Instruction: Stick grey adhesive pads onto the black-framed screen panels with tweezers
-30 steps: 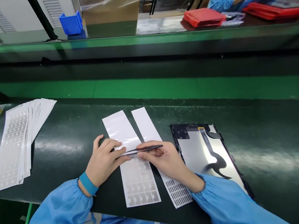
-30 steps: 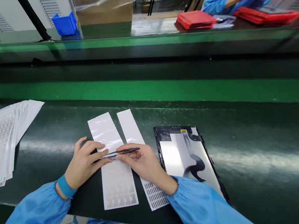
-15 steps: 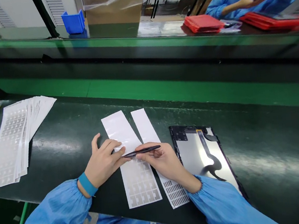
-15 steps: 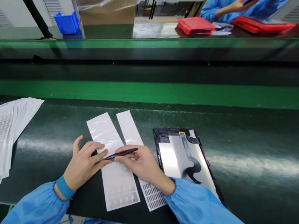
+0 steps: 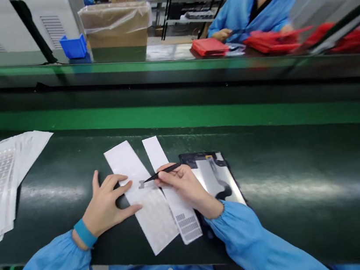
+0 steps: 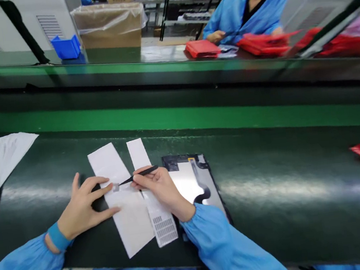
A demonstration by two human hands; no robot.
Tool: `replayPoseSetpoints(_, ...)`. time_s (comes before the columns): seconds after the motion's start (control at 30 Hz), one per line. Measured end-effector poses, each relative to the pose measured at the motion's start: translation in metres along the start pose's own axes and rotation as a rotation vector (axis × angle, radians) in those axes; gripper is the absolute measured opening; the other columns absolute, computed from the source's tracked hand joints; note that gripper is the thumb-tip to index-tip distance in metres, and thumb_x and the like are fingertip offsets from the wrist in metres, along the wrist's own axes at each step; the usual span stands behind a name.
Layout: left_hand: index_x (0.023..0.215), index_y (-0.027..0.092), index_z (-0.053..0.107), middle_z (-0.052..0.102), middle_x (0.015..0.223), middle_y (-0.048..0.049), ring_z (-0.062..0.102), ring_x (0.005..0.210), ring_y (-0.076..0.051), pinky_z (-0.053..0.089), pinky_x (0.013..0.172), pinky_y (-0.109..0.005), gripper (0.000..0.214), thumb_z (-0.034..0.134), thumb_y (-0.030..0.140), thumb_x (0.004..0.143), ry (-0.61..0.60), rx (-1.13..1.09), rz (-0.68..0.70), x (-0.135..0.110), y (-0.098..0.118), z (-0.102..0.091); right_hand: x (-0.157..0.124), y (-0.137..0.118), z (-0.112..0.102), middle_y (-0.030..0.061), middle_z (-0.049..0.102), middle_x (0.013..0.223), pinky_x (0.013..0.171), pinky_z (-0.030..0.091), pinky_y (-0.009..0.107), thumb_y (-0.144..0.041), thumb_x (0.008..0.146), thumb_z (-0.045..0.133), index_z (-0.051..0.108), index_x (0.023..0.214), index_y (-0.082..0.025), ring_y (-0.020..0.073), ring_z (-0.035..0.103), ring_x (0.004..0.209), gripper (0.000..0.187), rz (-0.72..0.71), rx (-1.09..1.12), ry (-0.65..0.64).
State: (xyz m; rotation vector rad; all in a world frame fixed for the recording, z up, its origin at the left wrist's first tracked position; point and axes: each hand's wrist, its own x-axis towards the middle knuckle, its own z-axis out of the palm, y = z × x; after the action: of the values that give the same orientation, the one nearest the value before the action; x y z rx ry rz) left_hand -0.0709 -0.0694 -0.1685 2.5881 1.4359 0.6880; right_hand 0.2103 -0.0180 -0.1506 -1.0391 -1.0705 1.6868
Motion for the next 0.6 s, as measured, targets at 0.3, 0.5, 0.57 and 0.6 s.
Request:
replayPoseSetpoints(0.3,0.131,0.023,0.059,0.062,0.101,-0.0006,0.058,0.092,-0.021,0.034,0.088,-0.043,0.028,0.058,0.037,0.107,-0.099,-0.01,0.34,0.093,0.069,0.024,-0.023,-0.04,-0.107,0.0026,0.075,0.071,0.065,0.065,0.029,-0.048,0.079,0.095,0.034,0.154,-0.013,0.0225,0.076,0.066,0.103,-0.153,-0.247,0.322)
replayPoseSetpoints(0.5,0.125,0.021,0.062,0.057,0.095,-0.001,0.052,0.086,-0.021,0.032,0.076,-0.039,0.022,0.059,0.032,0.106,-0.043,-0.017,0.466,0.124,0.082,0.072,-0.025,-0.009,-0.108,0.001,0.074,0.074,0.068,0.065,0.032,-0.044,0.092,0.084,0.037,0.154,-0.016,0.0219,0.076,0.068,0.083,-0.219,-0.289,0.319)
replayPoseSetpoints(0.57,0.121,0.019,0.063,0.056,0.093,-0.0014,0.05,0.085,-0.02,0.031,0.074,-0.038,0.018,0.058,0.027,0.107,-0.01,-0.072,0.471,0.12,0.079,0.076,-0.026,-0.007,-0.11,0.0014,0.075,0.074,0.068,0.065,0.031,-0.04,0.093,0.084,0.039,0.152,-0.017,0.0216,0.077,0.068,0.078,-0.222,-0.286,0.319)
replayPoseSetpoints(0.6,0.118,0.018,0.064,0.055,0.091,-0.0014,0.049,0.083,-0.02,0.031,0.074,-0.038,0.015,0.058,0.025,0.106,-0.001,-0.087,0.476,0.119,0.078,0.076,-0.027,-0.008,-0.11,0.0016,0.075,0.074,0.068,0.064,0.029,-0.039,0.093,0.084,0.04,0.15,-0.017,0.0214,0.077,0.068,0.075,-0.22,-0.283,0.327)
